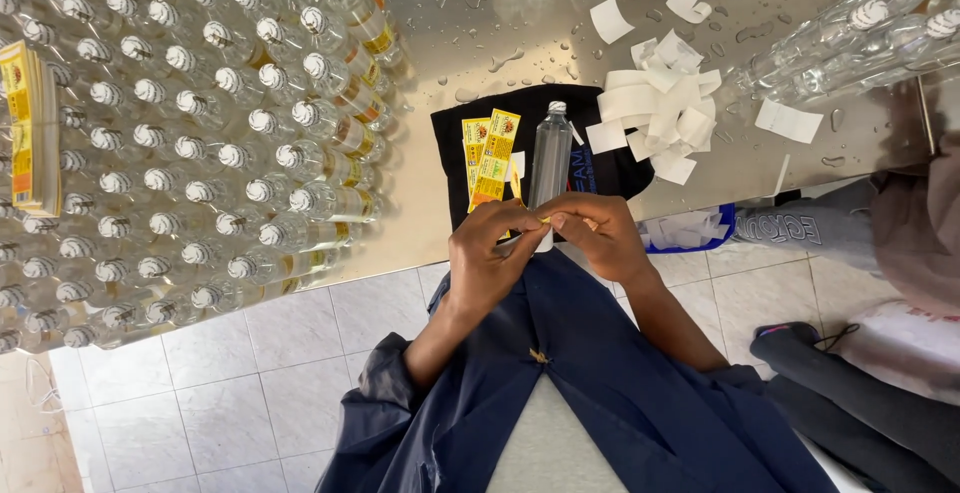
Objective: The person labels plastic water bottles by peeling yellow stickers from a sheet and applying them to the bottles. They handle the bottles and sticker sheets repeatedly, placing labeled bottles aside on the table.
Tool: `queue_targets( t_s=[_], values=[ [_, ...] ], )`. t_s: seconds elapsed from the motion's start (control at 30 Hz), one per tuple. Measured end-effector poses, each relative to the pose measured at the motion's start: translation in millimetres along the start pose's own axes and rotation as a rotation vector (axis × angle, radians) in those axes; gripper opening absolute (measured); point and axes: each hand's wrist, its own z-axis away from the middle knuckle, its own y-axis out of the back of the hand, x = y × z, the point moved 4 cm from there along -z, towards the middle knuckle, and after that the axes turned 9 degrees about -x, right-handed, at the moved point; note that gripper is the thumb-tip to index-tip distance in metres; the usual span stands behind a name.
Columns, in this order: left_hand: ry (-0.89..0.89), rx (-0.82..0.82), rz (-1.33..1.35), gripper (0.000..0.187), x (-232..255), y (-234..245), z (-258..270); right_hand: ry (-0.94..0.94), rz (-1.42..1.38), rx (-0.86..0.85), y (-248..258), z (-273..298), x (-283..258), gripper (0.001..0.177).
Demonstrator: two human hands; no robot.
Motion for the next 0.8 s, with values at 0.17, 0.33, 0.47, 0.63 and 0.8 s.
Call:
queue_targets(
  t_s=[0.17, 0.33, 0.47, 0.63, 0.8],
  values=[
    [0.060, -0.087, 0.134, 0.011, 9, 3, -4, -0.017, -0.007, 0.092, 1, 4, 10, 0.024],
    [0.111, -0.084, 0.282, 0.010, 0, 3, -3, 0.005, -0.016, 0.109, 7, 9, 14, 0.022],
    [0.123, -0.072, 0.311, 0.010, -5, 6, -1, 0.044, -0.010, 0.055, 0, 8, 1, 0.019],
    [0.118, -0.027, 0.286, 0.009, -5, 5, 3, 0.058, 0.069, 0.019, -9, 1, -20, 0.020],
    [0.076, 0.026, 0.199, 0.012, 3, 4, 3, 0.053, 0.071, 0.049, -7, 3, -17, 0.018]
  ],
)
